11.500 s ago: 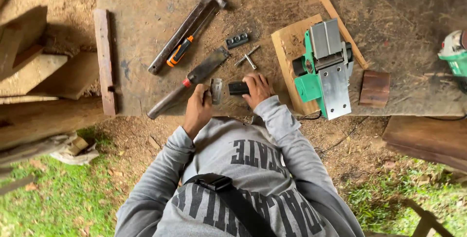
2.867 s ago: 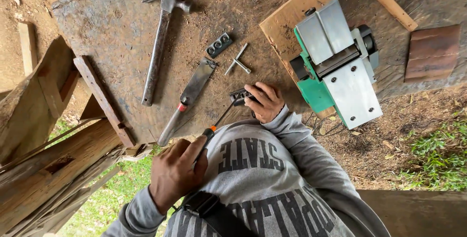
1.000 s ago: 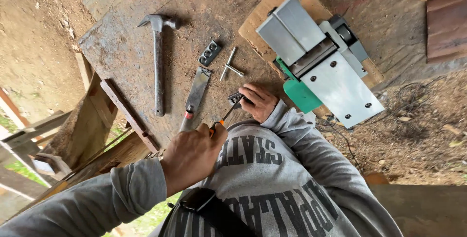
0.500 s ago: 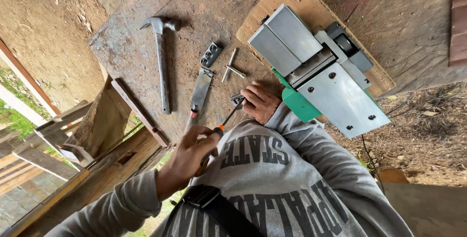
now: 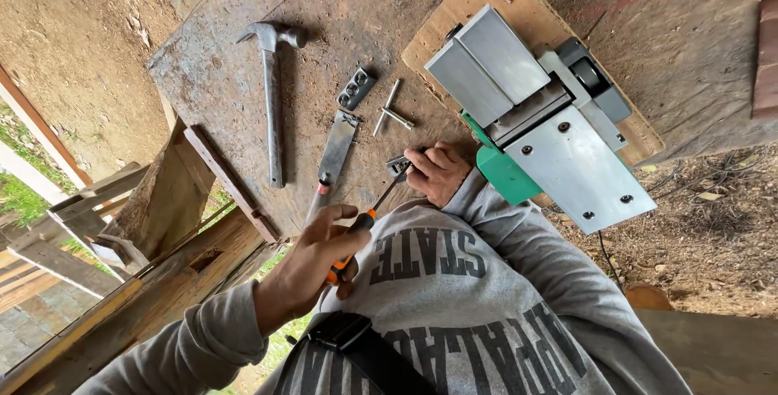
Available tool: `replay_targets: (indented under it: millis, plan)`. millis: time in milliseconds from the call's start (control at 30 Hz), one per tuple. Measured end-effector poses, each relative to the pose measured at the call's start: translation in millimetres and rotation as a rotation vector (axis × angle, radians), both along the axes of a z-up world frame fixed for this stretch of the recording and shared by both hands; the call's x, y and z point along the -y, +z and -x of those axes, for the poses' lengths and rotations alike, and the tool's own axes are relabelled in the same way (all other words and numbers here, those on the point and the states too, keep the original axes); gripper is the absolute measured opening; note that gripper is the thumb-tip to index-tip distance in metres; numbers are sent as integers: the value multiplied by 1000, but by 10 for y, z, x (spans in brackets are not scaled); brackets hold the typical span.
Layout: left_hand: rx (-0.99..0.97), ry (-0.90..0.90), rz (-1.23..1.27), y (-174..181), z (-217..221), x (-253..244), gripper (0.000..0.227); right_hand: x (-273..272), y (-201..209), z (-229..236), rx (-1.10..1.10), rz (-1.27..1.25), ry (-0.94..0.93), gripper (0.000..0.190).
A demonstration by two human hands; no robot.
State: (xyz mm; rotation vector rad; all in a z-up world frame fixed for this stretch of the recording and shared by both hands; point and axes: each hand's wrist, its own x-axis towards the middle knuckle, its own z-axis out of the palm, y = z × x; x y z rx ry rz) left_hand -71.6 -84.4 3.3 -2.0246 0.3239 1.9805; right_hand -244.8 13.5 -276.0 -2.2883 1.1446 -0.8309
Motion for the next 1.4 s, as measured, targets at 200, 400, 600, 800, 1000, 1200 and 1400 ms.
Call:
replay_targets:
  millis: [200, 400, 600, 800, 1000, 1200, 1400]
  plan:
    - [-16, 104, 25, -101, -71, 15, 44, -42, -58, -23, -17, 9, -4, 11]
    - [-35, -809, 655, 74, -279, -245, 41, -60, -81, -37, -40, 9, -33, 12]
    - [107, -1127, 774, -27, -425, -528, 41, -78, -120, -48, -57, -10, -2, 15]
    - [107, -1144, 801, -38, -405, -585, 47, -84, -119, -52, -83, -9, -5, 21]
    - [99, -1135, 801, -51, -389, -573, 48, -58, -97, -39, -53, -27, 11, 20]
    - [89, -1138, 828, -63, -374, -566, 49, -88, -127, -51, -46, -39, 5, 17]
    - [93, -1095, 685, -71, -359, -536, 43, -96, -133, -37, -55, -22, 9, 17]
